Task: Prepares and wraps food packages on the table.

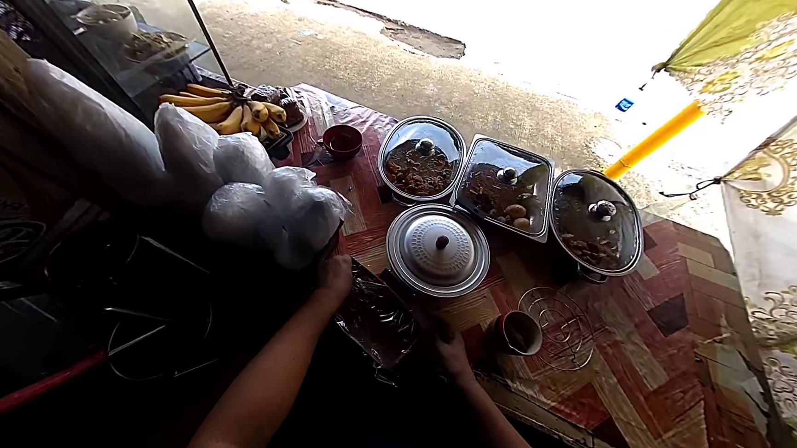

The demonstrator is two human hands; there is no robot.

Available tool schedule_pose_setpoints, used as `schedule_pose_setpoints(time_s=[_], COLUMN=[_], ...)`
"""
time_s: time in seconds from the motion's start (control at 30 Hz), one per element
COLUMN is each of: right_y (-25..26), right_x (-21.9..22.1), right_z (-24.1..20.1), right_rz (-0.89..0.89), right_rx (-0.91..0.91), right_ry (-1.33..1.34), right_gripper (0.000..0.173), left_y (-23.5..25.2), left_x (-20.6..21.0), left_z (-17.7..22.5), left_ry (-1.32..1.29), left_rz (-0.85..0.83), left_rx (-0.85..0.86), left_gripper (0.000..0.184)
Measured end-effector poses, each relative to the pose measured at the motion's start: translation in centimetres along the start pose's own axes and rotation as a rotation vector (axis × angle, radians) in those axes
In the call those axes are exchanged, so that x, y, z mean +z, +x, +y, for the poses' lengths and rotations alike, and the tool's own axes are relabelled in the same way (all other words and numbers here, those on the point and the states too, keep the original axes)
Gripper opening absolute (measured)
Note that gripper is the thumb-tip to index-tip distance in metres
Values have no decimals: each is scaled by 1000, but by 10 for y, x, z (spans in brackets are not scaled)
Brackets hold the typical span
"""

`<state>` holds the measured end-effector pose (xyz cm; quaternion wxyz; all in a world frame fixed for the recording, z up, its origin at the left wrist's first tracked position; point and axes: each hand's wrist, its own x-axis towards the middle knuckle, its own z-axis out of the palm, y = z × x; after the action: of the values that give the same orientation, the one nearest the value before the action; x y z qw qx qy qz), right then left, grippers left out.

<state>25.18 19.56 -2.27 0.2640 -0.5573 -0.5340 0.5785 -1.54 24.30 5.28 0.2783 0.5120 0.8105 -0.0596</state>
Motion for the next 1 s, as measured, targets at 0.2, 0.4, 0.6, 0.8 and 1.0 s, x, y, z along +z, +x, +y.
schedule_pose_setpoints(time_s=[0.2,0.4,0.6,0.8,1.0], right_y=[-12,6,33,-9,-71], right_x=[-5,-1,-7,-19,18], right_z=[5,-5,-4,-8,11], right_rz=[-16,12,40,125,-5], right_rx=[44,66,108,-122,-555], right_ry=[15,4,-51,-337,-581], right_gripper=[23,13,23,49,37], left_y=[1,4,23,-26,-59], left_x=[-7,-4,6,10,61], left_z=[8,18,19,-10,-97], left_ry=[64,255,232,138,49], left_rz=[-14,13,32,188,418], left_rx=[-14,-109,-208,141,359], left_gripper=[30,32,32,47,49])
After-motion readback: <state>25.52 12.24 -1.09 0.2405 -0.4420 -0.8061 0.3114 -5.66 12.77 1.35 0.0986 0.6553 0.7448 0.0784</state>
